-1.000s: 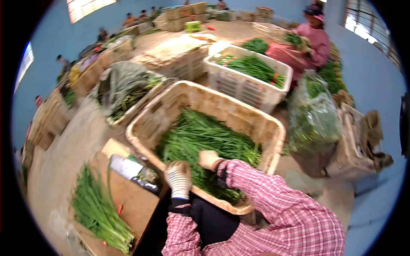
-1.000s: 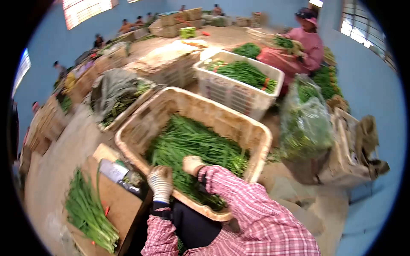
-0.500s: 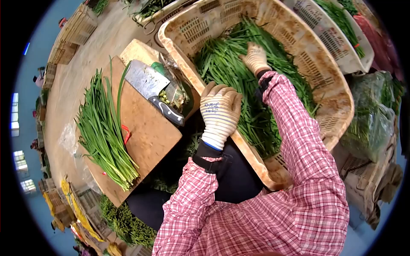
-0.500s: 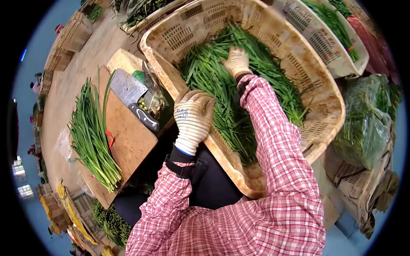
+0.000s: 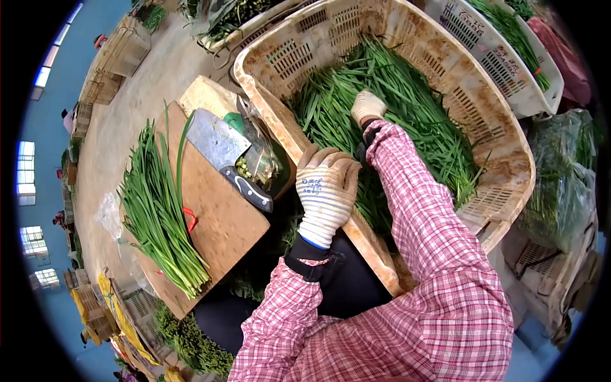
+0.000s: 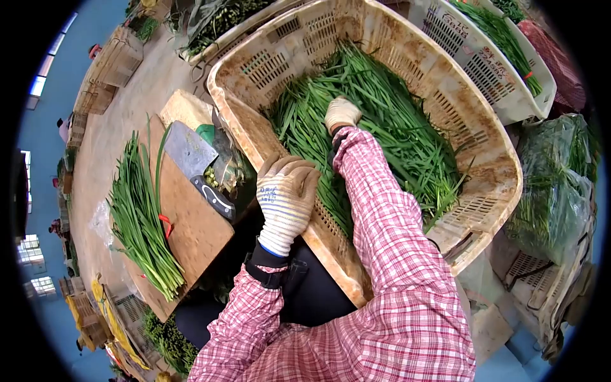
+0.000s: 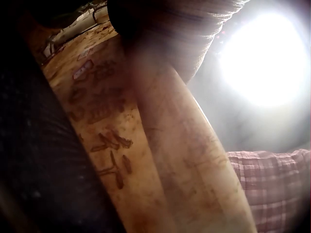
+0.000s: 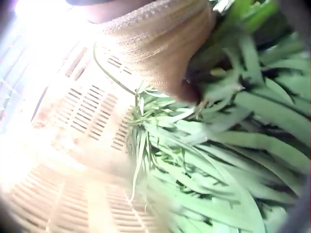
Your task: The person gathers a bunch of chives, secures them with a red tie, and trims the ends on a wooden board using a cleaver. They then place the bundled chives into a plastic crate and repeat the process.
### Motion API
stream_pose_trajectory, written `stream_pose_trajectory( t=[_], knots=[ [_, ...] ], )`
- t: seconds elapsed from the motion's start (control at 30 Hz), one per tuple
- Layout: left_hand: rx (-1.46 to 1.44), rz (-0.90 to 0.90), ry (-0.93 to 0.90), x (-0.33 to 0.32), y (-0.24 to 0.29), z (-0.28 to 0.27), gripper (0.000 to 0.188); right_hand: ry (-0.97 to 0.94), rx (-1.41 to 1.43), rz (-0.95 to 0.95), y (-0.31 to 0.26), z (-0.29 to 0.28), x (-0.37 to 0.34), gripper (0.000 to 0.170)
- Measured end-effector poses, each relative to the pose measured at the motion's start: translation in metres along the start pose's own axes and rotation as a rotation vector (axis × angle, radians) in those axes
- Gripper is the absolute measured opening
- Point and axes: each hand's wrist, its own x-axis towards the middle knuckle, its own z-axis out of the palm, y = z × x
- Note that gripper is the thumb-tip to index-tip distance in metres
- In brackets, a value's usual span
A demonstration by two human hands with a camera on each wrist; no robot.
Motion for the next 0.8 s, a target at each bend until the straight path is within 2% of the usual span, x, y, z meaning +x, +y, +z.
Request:
stream_pose_trajectory(
  t=[0.03,0.1,0.13,0.2,0.27,0.33,0.37,0.4,0.43,0.5,0.57,0.6,0.63,0.67,0.73,0.77,0.8],
  knots=[
    [-0.001,0.007,0.003,0.001,0.000,0.001,0.005,0.130,0.030,-0.025,-0.009,0.001,-0.015,0.028],
    [-0.004,0.010,0.003,0.000,0.000,0.000,0.004,0.285,-0.124,-0.165,-0.026,0.013,-0.049,0.021],
    [-0.006,0.010,0.003,0.001,0.001,0.000,0.004,0.282,-0.190,-0.296,-0.032,0.028,-0.059,0.025],
    [-0.015,0.002,0.011,0.000,0.001,0.002,0.004,0.097,-0.115,-0.265,-0.048,0.038,-0.079,0.044],
    [0.008,-0.004,-0.001,-0.001,0.000,0.001,0.004,0.036,-0.059,-0.213,-0.050,0.040,-0.084,0.058],
    [-0.005,-0.010,0.004,-0.001,0.000,0.000,0.004,-0.061,-0.126,-0.229,-0.049,0.021,-0.091,0.071],
    [-0.023,-0.004,0.014,0.000,0.000,0.000,0.004,-0.146,-0.257,-0.300,-0.044,0.006,-0.095,0.075],
    [-0.044,0.004,0.024,0.000,0.000,0.000,0.004,-0.182,-0.327,-0.377,-0.035,-0.024,-0.103,0.059],
    [-0.030,0.003,0.000,0.000,0.001,-0.001,0.004,-0.189,-0.351,-0.415,-0.028,-0.045,-0.099,0.031],
    [-0.036,-0.010,0.008,-0.001,0.001,-0.001,0.004,0.091,-0.245,-0.350,-0.010,-0.091,-0.091,0.028],
    [-0.045,-0.026,0.008,0.003,0.000,0.000,0.005,0.565,-0.134,-0.364,0.002,-0.120,-0.068,0.024],
    [-0.049,-0.020,0.012,0.002,0.000,0.000,0.005,0.677,0.049,-0.381,0.004,-0.128,-0.054,0.023],
    [-0.048,-0.020,0.016,0.001,0.000,-0.002,0.006,0.820,0.164,-0.492,0.005,-0.128,-0.039,0.023],
    [-0.060,-0.024,0.018,0.003,0.002,-0.003,0.006,0.768,0.311,-0.546,0.001,-0.121,-0.027,0.024],
    [-0.093,-0.022,0.016,0.002,-0.001,-0.002,0.006,0.525,0.586,-0.794,-0.028,-0.096,-0.022,0.024],
    [-0.068,-0.021,0.043,0.002,-0.001,0.000,0.006,0.342,0.686,-0.851,-0.046,-0.077,-0.023,0.025],
    [-0.070,0.049,0.155,0.002,-0.006,0.008,0.010,0.317,0.508,-0.869,-0.065,-0.060,-0.022,0.025]
  ],
)
